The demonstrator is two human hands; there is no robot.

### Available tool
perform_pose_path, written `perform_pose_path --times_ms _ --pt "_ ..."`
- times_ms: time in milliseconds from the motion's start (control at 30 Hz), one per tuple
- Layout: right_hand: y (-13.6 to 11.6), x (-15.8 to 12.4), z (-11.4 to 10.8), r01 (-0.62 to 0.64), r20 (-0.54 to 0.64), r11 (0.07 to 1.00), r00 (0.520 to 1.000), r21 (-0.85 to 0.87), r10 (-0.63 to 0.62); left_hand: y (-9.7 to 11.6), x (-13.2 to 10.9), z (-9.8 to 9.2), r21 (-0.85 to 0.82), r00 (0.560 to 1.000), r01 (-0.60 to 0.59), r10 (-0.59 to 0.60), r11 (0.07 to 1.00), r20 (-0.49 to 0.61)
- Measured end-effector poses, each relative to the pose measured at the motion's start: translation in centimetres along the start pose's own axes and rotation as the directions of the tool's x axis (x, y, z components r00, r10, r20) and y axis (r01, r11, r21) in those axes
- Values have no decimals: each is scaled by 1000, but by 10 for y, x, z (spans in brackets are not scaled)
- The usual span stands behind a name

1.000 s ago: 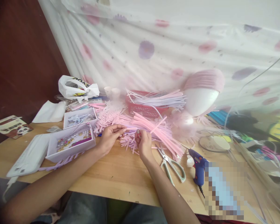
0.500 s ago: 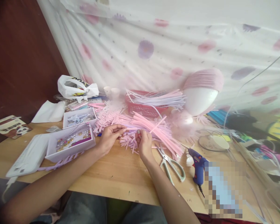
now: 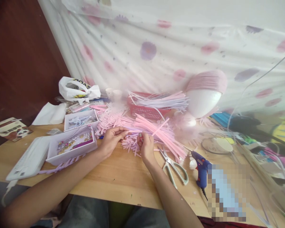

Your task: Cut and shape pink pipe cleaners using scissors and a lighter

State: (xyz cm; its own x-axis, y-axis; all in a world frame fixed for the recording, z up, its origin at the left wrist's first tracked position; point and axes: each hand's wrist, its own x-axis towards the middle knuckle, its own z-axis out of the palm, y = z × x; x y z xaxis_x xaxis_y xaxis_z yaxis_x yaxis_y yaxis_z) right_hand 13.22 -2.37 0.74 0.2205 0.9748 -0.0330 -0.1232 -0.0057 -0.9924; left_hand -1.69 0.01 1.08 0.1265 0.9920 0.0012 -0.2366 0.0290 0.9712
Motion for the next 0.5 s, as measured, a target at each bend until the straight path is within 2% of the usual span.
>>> perform_pose_path --times_ms 233,367,500 --pt "1 1 -2 21 -6 998 1000 57 -20 -1 1 0 8 1000 -1 1 1000 -1" --pt "6 3 -9 156 -62 985 986 73 -152 -1 1 -1 -2 1000 -5 5 1000 8" --pt "7 4 -12 268 -104 963 957 -28 -269 1 0 0 16 1000 7 -7 1000 4"
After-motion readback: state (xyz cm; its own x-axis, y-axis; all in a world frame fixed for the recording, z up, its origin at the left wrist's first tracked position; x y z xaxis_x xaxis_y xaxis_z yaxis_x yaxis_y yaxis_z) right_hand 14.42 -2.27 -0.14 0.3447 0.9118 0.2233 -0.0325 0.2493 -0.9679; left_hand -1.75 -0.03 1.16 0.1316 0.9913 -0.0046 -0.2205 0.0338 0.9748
